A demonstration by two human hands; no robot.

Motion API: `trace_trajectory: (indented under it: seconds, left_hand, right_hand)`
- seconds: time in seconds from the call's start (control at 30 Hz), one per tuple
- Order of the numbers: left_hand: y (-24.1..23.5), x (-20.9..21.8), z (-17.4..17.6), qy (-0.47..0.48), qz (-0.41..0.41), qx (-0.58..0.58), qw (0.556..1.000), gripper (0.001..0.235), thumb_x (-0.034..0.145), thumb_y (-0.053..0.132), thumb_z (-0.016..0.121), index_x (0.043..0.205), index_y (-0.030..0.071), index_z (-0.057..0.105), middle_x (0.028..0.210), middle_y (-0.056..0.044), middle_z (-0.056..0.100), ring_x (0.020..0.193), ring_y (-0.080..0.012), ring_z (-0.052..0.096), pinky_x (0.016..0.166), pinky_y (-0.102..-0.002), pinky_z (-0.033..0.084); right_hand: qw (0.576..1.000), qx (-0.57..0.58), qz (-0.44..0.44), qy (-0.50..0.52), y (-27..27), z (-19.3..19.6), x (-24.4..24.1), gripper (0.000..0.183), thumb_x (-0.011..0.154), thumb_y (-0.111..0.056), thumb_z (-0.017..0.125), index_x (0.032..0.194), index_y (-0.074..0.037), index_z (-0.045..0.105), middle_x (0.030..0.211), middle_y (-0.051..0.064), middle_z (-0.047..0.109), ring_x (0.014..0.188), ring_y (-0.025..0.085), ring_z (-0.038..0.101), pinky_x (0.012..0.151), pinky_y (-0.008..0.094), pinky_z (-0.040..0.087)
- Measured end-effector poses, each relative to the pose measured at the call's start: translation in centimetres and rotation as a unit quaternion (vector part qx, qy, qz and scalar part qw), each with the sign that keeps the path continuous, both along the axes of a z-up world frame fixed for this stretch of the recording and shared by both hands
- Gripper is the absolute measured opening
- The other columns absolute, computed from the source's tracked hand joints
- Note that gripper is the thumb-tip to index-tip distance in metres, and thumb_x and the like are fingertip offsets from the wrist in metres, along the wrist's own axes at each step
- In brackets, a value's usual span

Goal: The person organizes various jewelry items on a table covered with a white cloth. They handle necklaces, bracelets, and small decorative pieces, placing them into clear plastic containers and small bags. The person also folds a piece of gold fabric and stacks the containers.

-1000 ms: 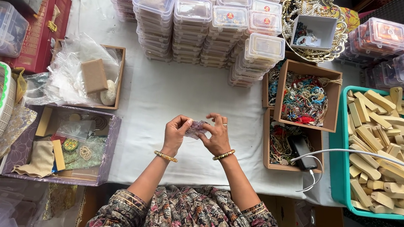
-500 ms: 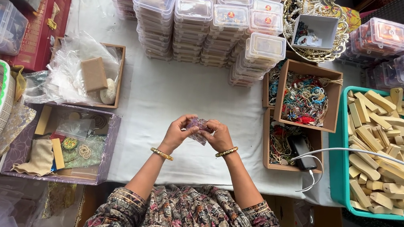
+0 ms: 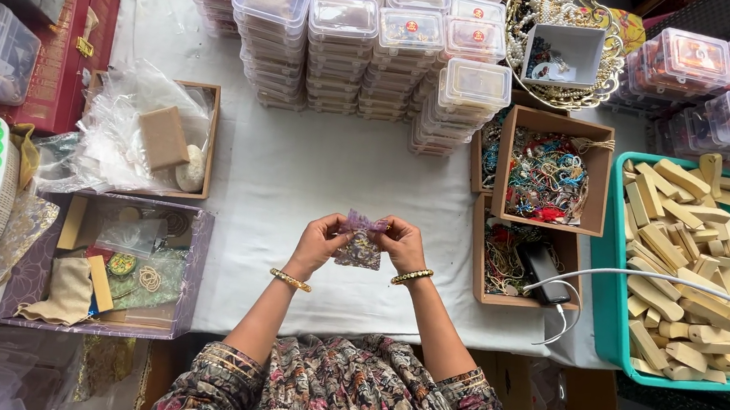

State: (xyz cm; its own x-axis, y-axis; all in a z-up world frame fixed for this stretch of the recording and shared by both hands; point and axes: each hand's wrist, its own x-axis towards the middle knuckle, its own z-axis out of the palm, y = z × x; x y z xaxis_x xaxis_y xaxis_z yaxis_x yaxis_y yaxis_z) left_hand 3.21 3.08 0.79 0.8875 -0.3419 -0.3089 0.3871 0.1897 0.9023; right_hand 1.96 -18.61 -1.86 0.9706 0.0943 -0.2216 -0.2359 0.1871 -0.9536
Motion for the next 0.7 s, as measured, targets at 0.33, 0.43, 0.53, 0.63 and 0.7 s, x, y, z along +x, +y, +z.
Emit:
trace_trajectory:
  seconds: [0.33, 0.43, 0.53, 0.63, 0.7]
  left_hand:
    - [0.2, -0.6, -1.9, -0.012, 0.028, -0.067, 0.997, 0.019, 0.095, -0.001, 0.054, 0.095, 0.001, 0.073, 0.087, -0.001, 0.072, 0.077, -0.0056, 0.065, 0.066, -0.022, 0.054]
    - [0.3, -0.6, -1.1, 0.03, 0.034, -0.11, 0.993, 0.023, 0.1, 0.011, 0.046, 0.091, 0.005, 0.066, 0.081, 0.002, 0.066, 0.072, -0.0043, 0.063, 0.063, -0.021, 0.054]
    - [0.1, -0.5, 0.0, 0.049, 0.027, -0.062, 0.997, 0.013, 0.105, 0.012, 0.061, 0.094, 0.006, 0.058, 0.085, 0.001, 0.06, 0.074, -0.0047, 0.058, 0.062, -0.023, 0.051]
    - [0.1, -0.4, 0.6, -0.007, 0.038, -0.011, 0.999, 0.022, 0.085, -0.004, 0.067, 0.098, 0.007, 0.053, 0.094, 0.0, 0.065, 0.083, -0.0048, 0.066, 0.068, -0.024, 0.056]
    - [0.1, -0.4, -0.4, -0.05, 0.035, 0.039, 0.997, 0.026, 0.086, -0.007, 0.067, 0.104, 0.006, 0.053, 0.096, -0.002, 0.066, 0.086, -0.0076, 0.067, 0.073, -0.024, 0.056]
  right_hand:
    - [0.98, -0.138, 0.032, -0.143, 1.1, 3.8, -0.5, 0.035, 0.074, 0.019, 0.053, 0.086, -0.002, 0.079, 0.099, 0.005, 0.071, 0.091, 0.014, 0.07, 0.08, 0.028, 0.061]
    - [0.931, -0.287, 0.021, -0.227, 1.6, 5.6, -0.7, 0.034, 0.071, 0.017, 0.062, 0.084, -0.009, 0.08, 0.095, 0.003, 0.072, 0.088, 0.014, 0.071, 0.075, 0.027, 0.061]
    - [0.916, -0.318, 0.028, -0.242, 1.5, 5.7, -0.9, 0.032, 0.073, 0.014, 0.065, 0.085, -0.012, 0.08, 0.096, 0.003, 0.071, 0.089, 0.015, 0.072, 0.076, 0.027, 0.06]
    - [0.913, -0.307, 0.062, -0.261, 0.8, 4.8, -0.7, 0.034, 0.072, 0.013, 0.064, 0.088, -0.011, 0.082, 0.104, 0.004, 0.075, 0.095, 0.017, 0.073, 0.08, 0.031, 0.061]
    - [0.994, -0.032, 0.012, -0.105, 0.1, 3.7, -0.6, 0.034, 0.088, 0.002, 0.059, 0.112, -0.007, 0.08, 0.119, 0.008, 0.078, 0.111, 0.015, 0.072, 0.098, 0.031, 0.058]
